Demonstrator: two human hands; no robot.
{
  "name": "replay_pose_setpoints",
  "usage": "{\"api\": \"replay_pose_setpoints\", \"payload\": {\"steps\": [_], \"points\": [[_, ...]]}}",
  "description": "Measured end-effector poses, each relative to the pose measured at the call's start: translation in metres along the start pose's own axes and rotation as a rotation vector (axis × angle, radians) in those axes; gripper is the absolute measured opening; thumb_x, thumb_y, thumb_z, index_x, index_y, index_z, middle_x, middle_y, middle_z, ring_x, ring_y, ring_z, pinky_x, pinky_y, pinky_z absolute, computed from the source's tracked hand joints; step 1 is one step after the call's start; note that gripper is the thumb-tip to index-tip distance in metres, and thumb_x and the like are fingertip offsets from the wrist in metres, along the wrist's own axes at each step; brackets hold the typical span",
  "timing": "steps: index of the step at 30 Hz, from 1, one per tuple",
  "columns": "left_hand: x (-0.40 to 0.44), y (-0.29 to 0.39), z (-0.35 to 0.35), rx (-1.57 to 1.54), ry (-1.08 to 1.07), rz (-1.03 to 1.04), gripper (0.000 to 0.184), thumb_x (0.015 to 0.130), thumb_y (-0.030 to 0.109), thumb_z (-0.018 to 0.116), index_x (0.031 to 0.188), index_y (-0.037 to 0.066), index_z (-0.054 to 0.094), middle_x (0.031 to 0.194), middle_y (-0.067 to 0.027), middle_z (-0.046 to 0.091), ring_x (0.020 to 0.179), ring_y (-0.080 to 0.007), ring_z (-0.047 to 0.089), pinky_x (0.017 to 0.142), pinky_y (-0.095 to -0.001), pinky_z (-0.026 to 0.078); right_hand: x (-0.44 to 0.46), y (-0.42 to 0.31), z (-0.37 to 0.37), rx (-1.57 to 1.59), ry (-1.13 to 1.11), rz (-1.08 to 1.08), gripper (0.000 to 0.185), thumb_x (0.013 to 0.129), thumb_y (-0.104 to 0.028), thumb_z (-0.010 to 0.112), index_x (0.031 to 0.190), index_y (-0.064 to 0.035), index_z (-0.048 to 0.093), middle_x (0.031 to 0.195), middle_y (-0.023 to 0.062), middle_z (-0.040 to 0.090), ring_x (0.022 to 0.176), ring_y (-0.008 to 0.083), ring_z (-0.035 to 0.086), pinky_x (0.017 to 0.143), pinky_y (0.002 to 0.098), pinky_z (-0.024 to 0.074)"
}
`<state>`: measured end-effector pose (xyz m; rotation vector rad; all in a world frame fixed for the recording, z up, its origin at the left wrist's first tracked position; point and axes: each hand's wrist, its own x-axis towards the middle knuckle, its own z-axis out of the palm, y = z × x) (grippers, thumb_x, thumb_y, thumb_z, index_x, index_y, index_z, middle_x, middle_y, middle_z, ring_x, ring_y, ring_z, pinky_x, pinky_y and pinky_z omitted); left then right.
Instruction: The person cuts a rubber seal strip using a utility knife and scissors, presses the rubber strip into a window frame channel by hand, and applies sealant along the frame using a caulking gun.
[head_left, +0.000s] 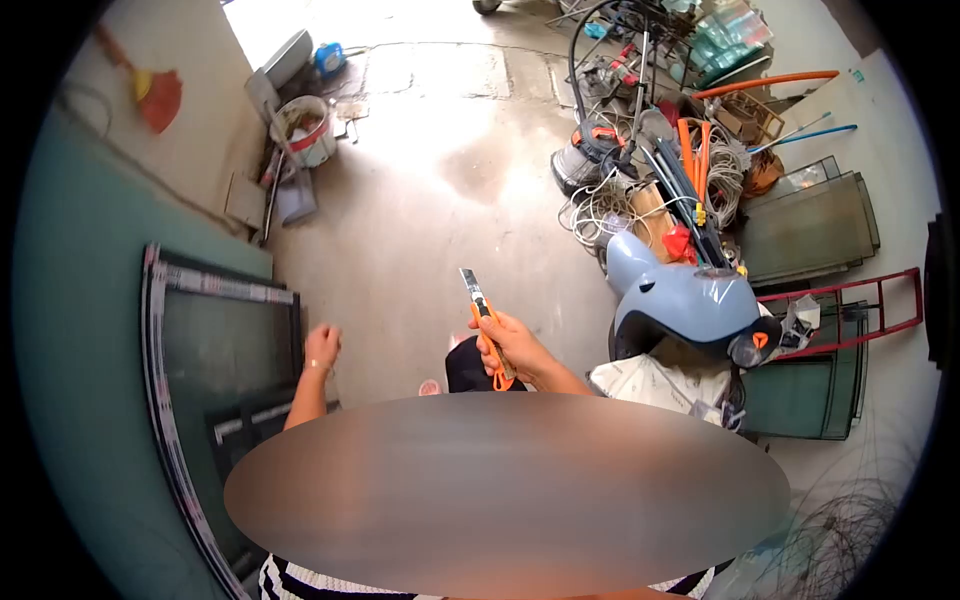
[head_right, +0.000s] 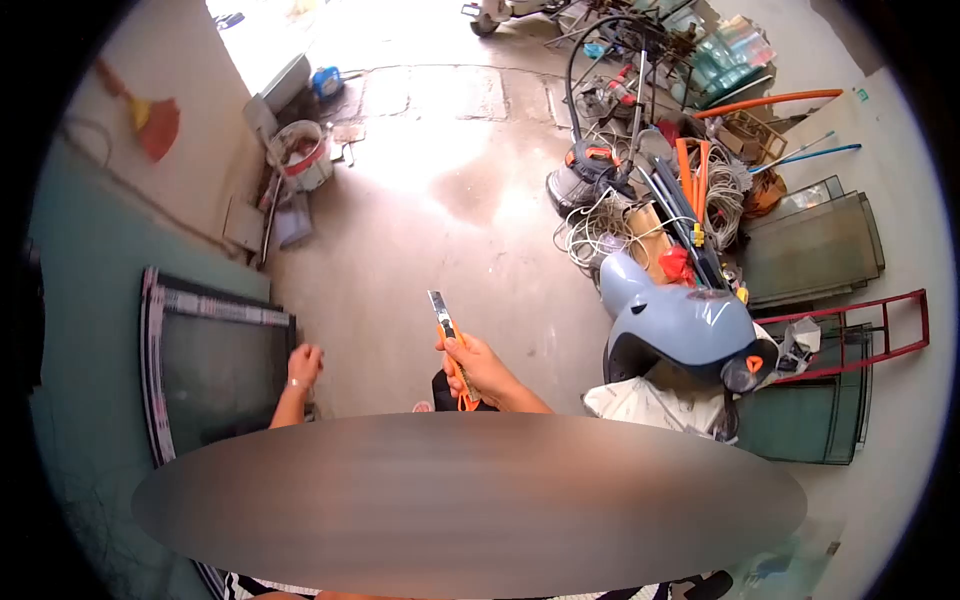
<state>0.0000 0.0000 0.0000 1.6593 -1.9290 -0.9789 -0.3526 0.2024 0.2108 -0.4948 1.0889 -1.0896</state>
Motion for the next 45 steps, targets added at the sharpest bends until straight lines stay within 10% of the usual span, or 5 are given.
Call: {"api": "replay_pose_setpoints", "payload": {"steps": [18,23,28,37,45], "points": [[0.197,-0.142,-0.004,0.364,-0.511,-0.814,0.04,0.079,0.038,0.057,0.08,0.0,0.07,0.084,-0.0237,0.067,0.084,-0.0391,0.067,0.076,-0.0474,0.053,0.559,-0.301,-0.122,-0.459,0.239,0.043,0.025,0.097,-0.032,0.054,0.108,-0.009,0.055,0.061,-0.0009,0.047,0.04,0.0071,0.04,0.037,0.0261,0.0382],[0.423,-0.083,-0.017,0.268,-0.545,-0.799,0.039,0.08,0.039,0.056,0.082,0.003,0.071,0.086,-0.0191,0.069,0.086,-0.0355,0.067,0.078,-0.0447,0.053,0.736,-0.294,-0.265,-0.89,0.584,-0.254,0.031,0.097,-0.034,0.053,0.114,-0.0102,0.06,0.06,0.0031,0.054,0.043,0.015,0.05,0.042,0.033,0.0413],[0.784,0.047,-0.023,0.175,-0.374,-0.35,0.037,0.08,0.039,0.055,0.085,0.006,0.071,0.089,-0.0145,0.071,0.088,-0.0319,0.068,0.08,-0.0421,0.053,0.782,-0.27,-0.408,-0.488,1.154,0.552,0.04,0.086,-0.043,0.061,0.111,-0.0119,0.065,0.085,0.0126,0.066,0.072,0.0245,0.065,0.06,0.0401,0.0514],[1.328,0.288,-0.029,0.075,-0.011,0.211,0.024,0.084,0.029,0.066,0.087,0.005,0.071,0.081,-0.0153,0.065,0.075,-0.0355,0.064,0.07,-0.0435,0.052,1.01,-0.555,-0.342,-0.623,0.858,0.546,0.033,0.084,-0.029,0.065,0.107,-0.0049,0.064,0.078,0.0131,0.067,0.073,0.0257,0.068,0.065,0.0374,0.0541],[1.377,0.076,0.013,0.036,-0.365,-0.289,0.042,0.085,0.043,0.058,0.101,0.006,0.069,0.097,-0.0232,0.067,0.092,-0.0401,0.065,0.082,-0.0464,0.051,1.434,-0.756,-0.423,-1.232,0.524,-0.082,0.04,0.087,-0.034,0.064,0.108,-0.0014,0.055,0.089,0.0203,0.067,0.084,0.0377,0.067,0.074,0.0468,0.0526]]}}
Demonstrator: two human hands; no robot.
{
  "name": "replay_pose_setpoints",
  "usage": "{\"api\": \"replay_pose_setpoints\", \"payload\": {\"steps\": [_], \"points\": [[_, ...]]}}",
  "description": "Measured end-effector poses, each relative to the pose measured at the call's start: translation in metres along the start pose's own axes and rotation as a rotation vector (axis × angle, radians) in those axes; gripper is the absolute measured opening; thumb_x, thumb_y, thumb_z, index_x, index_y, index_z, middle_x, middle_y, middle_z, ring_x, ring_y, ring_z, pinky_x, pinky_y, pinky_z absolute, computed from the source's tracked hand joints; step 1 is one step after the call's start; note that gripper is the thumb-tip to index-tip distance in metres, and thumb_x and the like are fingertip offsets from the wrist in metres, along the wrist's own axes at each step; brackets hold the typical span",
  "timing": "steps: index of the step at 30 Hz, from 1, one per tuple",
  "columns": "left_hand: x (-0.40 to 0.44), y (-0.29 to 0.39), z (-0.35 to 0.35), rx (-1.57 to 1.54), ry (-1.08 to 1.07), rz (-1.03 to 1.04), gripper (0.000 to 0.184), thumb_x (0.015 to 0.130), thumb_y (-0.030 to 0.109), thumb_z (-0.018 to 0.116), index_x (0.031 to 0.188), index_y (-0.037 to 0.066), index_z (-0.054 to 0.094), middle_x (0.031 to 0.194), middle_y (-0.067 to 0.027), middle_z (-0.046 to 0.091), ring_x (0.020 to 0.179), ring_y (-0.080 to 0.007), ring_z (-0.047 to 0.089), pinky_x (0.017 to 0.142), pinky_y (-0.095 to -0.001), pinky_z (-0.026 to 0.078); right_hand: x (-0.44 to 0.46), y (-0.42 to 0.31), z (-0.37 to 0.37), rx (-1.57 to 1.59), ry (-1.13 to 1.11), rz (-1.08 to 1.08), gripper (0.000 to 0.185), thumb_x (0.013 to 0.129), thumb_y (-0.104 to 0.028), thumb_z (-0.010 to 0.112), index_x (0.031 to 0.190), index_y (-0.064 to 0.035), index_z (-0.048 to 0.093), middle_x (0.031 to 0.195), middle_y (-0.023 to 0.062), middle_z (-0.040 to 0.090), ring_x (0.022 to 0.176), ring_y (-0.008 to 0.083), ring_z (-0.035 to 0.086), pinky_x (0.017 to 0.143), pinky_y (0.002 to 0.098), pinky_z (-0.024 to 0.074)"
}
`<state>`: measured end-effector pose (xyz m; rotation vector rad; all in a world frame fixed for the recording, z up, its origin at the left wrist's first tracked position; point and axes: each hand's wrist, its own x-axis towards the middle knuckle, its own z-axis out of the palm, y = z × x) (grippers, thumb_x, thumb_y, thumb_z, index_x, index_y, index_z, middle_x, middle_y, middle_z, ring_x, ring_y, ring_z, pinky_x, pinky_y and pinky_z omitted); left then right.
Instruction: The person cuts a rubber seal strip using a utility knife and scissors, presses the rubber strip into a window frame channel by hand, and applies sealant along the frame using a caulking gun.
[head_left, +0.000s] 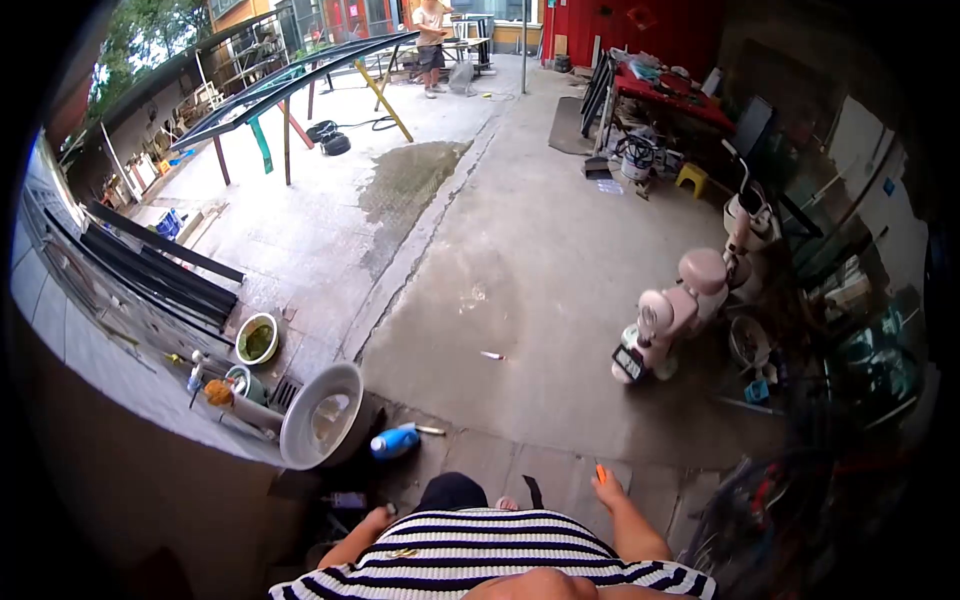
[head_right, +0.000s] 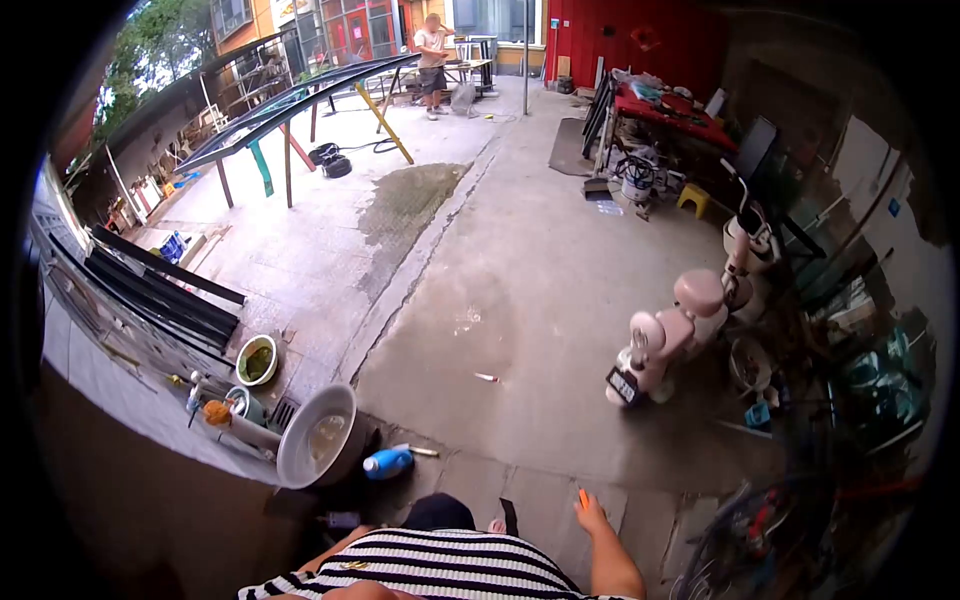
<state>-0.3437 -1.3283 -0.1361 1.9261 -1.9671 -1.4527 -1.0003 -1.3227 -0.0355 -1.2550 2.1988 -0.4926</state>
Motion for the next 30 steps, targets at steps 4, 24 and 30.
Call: {"api": "replay_pose_setpoints", "payload": {"steps": [4,24,30], "points": [[0.0,0.023,-0.058,0.144,-0.141,-0.63,0.05,0.082,0.052,0.06,0.1,0.006,0.07,0.095,-0.0232,0.068,0.091,-0.0384,0.066,0.079,-0.0449,0.052,0.189,-0.138,-0.041,0.068,-0.058,-0.009,0.042,0.087,-0.037,0.064,0.109,-0.0027,0.055,0.097,0.0223,0.066,0.093,0.0418,0.064,0.08,0.0481,0.0504],[0.783,0.614,-0.526,-0.093,0.453,0.23,0.038,0.071,0.029,0.076,0.089,0.003,0.055,0.08,-0.0155,0.063,0.071,-0.0272,0.059,0.067,-0.0383,0.048,0.676,-0.143,-0.053,0.025,0.175,0.72,0.042,0.08,-0.029,0.073,0.108,-0.002,0.058,0.097,0.02,0.067,0.091,0.0374,0.066,0.079,0.0462,0.0515],[0.837,0.562,-0.536,-0.186,0.17,-0.306,0.034,0.084,0.034,0.06,0.092,0.002,0.066,0.094,-0.0202,0.07,0.09,-0.0334,0.068,0.08,-0.0406,0.052,0.957,-0.292,-0.12,0.259,-0.142,0.629,0.047,0.078,-0.036,0.069,0.105,0.002,0.06,0.1,0.0229,0.066,0.093,0.036,0.066,0.08,0.0457,0.0506]]}}
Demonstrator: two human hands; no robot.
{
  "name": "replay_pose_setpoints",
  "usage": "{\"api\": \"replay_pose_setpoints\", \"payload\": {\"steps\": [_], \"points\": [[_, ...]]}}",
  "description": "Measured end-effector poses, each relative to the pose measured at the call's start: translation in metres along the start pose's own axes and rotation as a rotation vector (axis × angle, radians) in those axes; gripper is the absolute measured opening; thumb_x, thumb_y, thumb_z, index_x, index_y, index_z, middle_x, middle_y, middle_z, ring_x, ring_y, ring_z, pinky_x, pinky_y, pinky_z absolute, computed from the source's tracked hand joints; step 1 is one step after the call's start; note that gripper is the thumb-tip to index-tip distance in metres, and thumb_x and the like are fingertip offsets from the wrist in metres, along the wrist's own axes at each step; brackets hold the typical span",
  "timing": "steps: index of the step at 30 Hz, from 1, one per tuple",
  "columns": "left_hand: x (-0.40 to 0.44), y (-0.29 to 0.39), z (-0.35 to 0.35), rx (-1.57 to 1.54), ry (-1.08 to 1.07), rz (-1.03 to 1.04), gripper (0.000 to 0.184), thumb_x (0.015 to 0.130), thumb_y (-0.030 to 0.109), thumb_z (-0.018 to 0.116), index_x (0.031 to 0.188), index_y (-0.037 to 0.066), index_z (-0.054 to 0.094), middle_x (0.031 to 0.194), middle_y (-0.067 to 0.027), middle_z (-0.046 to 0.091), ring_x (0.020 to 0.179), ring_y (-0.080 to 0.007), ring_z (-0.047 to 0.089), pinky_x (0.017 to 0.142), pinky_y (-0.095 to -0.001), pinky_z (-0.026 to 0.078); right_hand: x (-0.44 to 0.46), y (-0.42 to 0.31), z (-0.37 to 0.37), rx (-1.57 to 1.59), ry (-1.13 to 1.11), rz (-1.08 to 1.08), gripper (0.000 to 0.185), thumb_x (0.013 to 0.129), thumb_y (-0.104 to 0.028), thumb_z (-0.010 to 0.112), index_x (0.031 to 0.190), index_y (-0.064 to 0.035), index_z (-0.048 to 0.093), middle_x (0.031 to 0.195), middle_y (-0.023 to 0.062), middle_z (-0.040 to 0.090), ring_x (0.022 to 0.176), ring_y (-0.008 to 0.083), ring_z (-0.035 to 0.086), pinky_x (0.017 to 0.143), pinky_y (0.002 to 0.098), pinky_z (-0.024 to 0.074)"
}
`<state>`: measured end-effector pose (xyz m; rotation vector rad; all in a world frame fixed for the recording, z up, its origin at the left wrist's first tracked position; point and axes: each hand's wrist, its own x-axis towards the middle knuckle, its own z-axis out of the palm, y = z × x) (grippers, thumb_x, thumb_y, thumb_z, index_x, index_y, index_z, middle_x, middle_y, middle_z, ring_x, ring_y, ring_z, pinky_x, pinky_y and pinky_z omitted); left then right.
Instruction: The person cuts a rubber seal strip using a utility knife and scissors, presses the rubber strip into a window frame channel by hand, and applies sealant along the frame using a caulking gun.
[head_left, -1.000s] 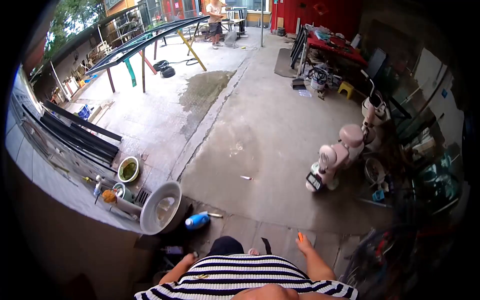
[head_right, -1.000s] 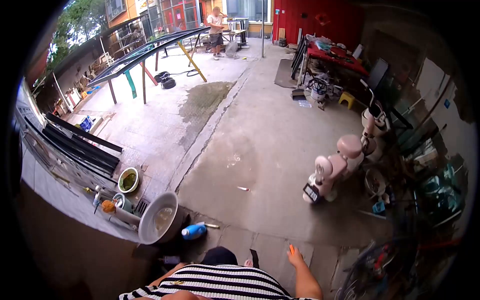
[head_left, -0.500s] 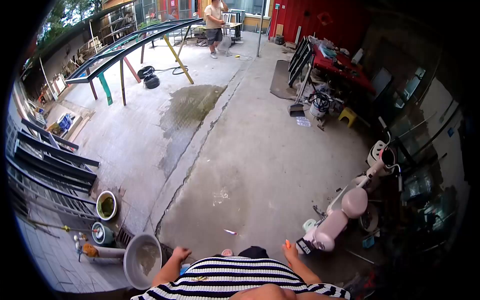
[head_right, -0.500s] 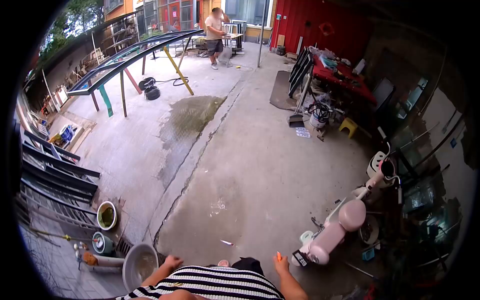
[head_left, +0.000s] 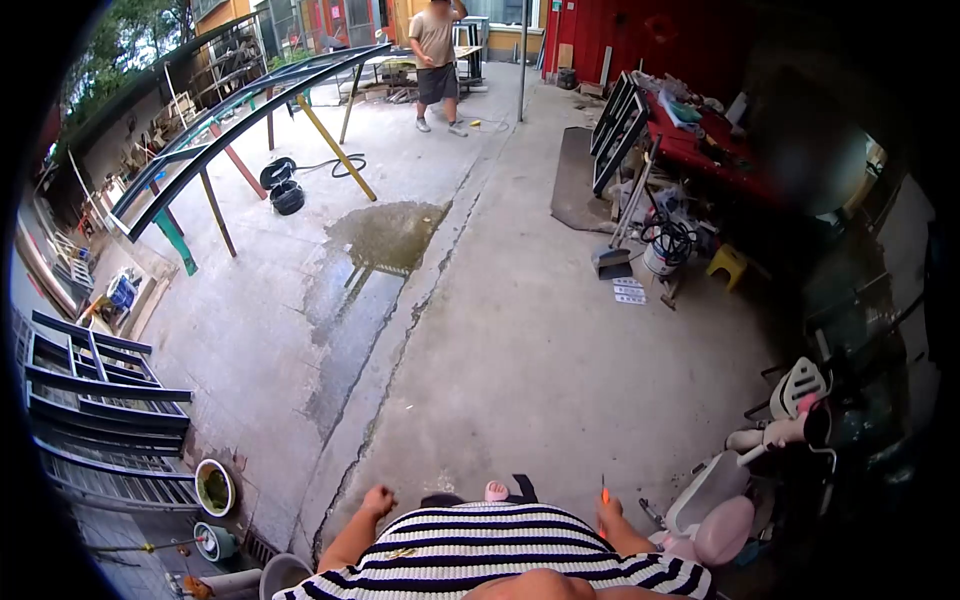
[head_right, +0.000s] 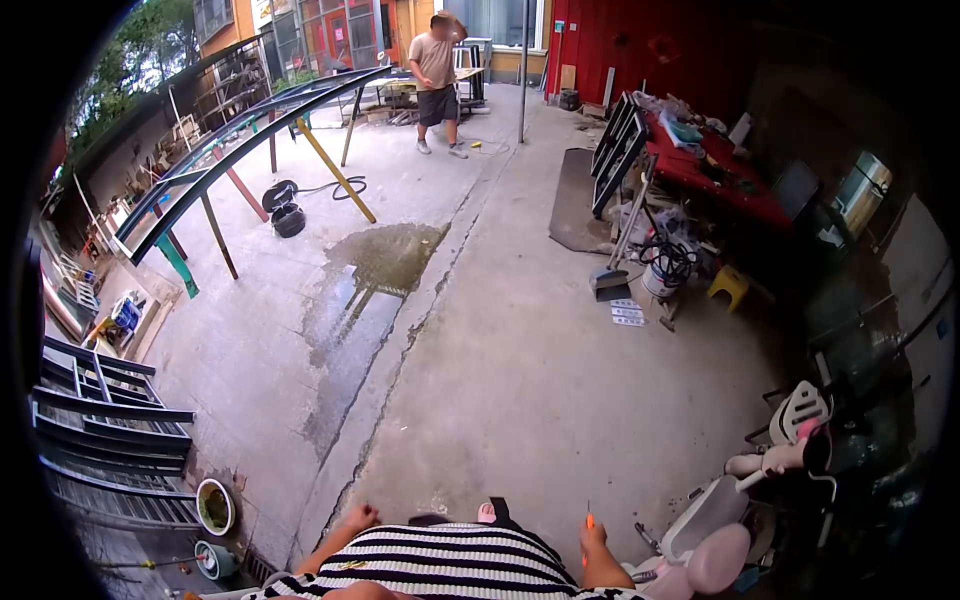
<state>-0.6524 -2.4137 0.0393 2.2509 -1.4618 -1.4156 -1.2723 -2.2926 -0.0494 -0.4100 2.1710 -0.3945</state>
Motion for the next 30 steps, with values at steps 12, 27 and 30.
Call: {"api": "replay_pose_setpoints", "payload": {"steps": [12,27,30], "points": [[0.249,0.067,-0.064,0.259,-0.208,-0.353,0.035,0.081,0.038,0.061,0.088,0.006,0.074,0.093,-0.0192,0.071,0.088,-0.0317,0.069,0.079,-0.0411,0.054,0.149,-0.539,-0.008,0.149,-0.133,-0.416,0.022,0.095,-0.028,0.055,0.099,-0.0062,0.054,0.064,0.0044,0.057,0.047,0.0141,0.053,0.044,0.0296,0.0459],[0.73,0.793,-0.261,-0.389,0.047,0.655,0.019,0.097,0.011,0.051,0.107,-0.003,0.059,0.091,-0.01,0.068,0.082,-0.0161,0.066,0.075,-0.0284,0.052,0.327,-0.795,-0.053,-0.184,0.155,0.175,0.072,0.08,-0.065,0.053,0.102,0.0015,0.069,0.102,0.0249,0.068,0.102,0.0385,0.064,0.084,0.045,0.0498],[0.801,0.733,-0.241,-0.269,0.021,0.368,0.022,0.093,0.02,0.055,0.105,0.004,0.064,0.089,-0.0119,0.071,0.079,-0.0199,0.068,0.074,-0.0331,0.053,0.456,-0.905,-0.039,-0.27,0.152,-0.065,0.058,0.087,-0.053,0.052,0.089,0.003,0.066,0.078,0.02,0.067,0.072,0.0334,0.067,0.066,0.045,0.0517]]}}
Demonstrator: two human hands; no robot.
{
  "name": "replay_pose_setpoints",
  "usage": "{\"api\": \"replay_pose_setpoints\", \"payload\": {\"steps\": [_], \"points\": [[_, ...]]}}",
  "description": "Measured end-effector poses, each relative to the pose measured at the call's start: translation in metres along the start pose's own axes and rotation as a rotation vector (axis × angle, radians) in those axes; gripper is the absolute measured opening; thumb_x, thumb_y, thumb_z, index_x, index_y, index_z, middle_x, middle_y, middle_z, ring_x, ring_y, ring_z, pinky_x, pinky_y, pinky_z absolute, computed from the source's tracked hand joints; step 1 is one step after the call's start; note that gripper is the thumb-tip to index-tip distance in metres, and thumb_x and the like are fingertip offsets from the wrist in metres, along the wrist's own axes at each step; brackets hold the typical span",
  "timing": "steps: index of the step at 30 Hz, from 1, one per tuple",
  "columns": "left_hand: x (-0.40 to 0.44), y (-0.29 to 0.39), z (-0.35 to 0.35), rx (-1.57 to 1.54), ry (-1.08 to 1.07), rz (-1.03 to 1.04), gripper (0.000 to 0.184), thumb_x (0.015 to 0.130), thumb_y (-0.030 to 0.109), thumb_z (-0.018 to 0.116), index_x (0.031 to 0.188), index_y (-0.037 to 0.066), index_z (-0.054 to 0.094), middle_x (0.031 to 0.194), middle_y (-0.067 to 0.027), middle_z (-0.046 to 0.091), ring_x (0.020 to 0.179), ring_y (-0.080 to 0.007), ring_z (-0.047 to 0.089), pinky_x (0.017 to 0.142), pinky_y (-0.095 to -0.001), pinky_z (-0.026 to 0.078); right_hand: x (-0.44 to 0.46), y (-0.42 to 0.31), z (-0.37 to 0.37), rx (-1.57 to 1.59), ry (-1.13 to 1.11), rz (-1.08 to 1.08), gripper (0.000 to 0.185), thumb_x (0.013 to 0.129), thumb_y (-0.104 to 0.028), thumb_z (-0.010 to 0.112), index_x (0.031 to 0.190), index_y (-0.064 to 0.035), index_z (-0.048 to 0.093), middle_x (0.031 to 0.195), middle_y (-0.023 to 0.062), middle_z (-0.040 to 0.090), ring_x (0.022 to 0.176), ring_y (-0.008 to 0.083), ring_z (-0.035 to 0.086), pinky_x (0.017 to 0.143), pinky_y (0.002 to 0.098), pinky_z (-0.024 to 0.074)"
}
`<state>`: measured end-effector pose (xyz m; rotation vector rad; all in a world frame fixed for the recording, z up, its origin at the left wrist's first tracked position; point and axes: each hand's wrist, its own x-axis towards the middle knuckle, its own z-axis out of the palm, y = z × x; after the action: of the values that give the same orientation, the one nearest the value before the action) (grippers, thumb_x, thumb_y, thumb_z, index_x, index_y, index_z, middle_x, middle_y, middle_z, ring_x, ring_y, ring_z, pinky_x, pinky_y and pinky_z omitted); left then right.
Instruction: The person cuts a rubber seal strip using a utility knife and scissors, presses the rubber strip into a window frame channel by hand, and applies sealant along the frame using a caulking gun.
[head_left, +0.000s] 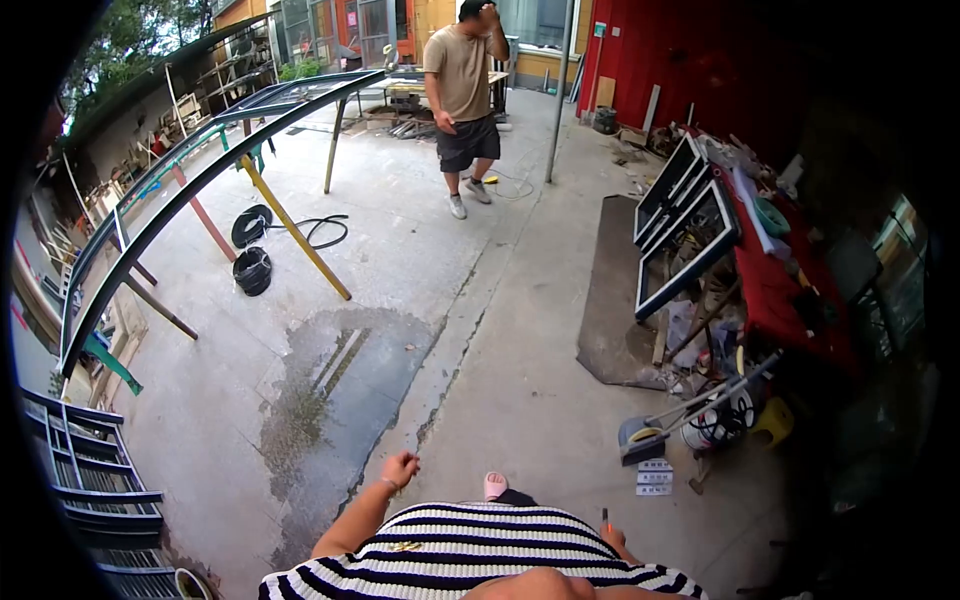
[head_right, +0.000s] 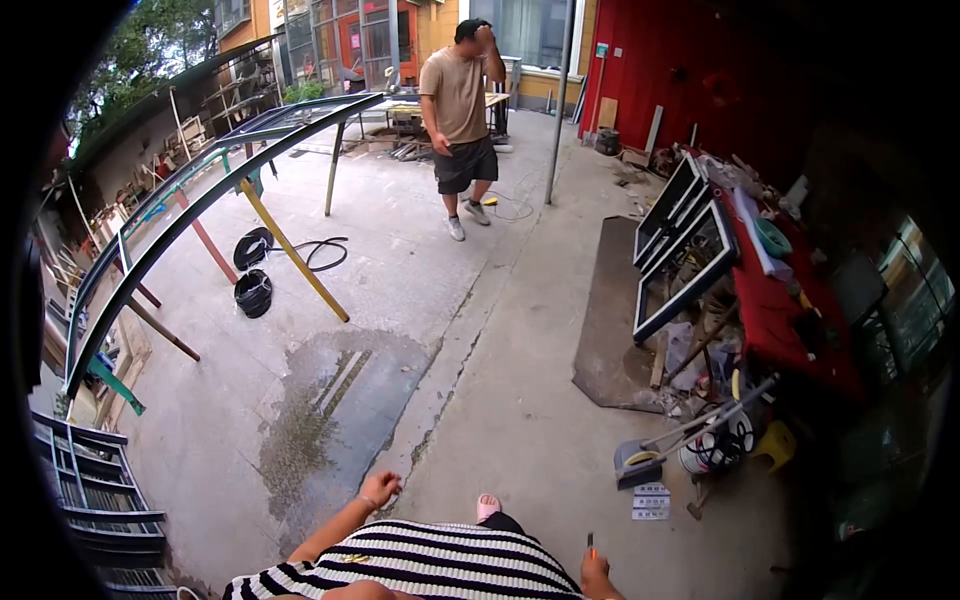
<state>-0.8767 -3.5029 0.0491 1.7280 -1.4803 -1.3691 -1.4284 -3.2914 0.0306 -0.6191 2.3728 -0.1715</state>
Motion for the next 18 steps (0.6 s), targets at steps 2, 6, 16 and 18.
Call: {"api": "replay_pose_setpoints", "payload": {"steps": [2,6,16,18], "points": [[0.014,-0.114,-0.014,0.409,-0.13,-0.163,0.037,0.086,0.038,0.063,0.105,0.006,0.069,0.097,-0.017,0.07,0.086,-0.0327,0.067,0.081,-0.0436,0.052,0.027,-0.134,-0.043,-0.02,-0.155,-0.057,0.054,0.091,-0.05,0.049,0.09,0.0027,0.065,0.073,0.0191,0.066,0.063,0.0311,0.068,0.06,0.045,0.0523],[-0.04,-0.188,-0.049,0.594,-0.245,-0.708,0.043,0.076,0.04,0.07,0.097,0.003,0.073,0.1,-0.0211,0.07,0.092,-0.0332,0.068,0.078,-0.0445,0.052,0.136,-0.336,-0.063,-0.018,-0.033,-0.36,0.045,0.093,-0.047,0.049,0.092,-0.0047,0.064,0.073,0.0165,0.064,0.063,0.0318,0.066,0.058,0.0441,0.0511],[0.169,-0.095,-0.115,0.284,-0.011,-0.898,0.031,0.083,0.031,0.059,0.085,0.003,0.073,0.084,-0.0178,0.071,0.077,-0.0308,0.069,0.071,-0.0416,0.054,0.307,-0.636,-0.02,-0.151,0.107,-0.617,0.046,0.094,-0.041,0.052,0.093,0.004,0.062,0.071,0.0197,0.065,0.06,0.0306,0.067,0.052,0.0422,0.0508],[0.301,-0.031,-0.135,0.311,0.055,-0.704,0.032,0.084,0.031,0.057,0.083,0.003,0.073,0.081,-0.0168,0.071,0.074,-0.0301,0.069,0.07,-0.0415,0.054,0.342,-0.652,-0.016,-0.175,0.05,-0.514,0.046,0.094,-0.04,0.052,0.095,0.0045,0.062,0.072,0.0202,0.065,0.06,0.0319,0.067,0.051,0.0423,0.051]]}}
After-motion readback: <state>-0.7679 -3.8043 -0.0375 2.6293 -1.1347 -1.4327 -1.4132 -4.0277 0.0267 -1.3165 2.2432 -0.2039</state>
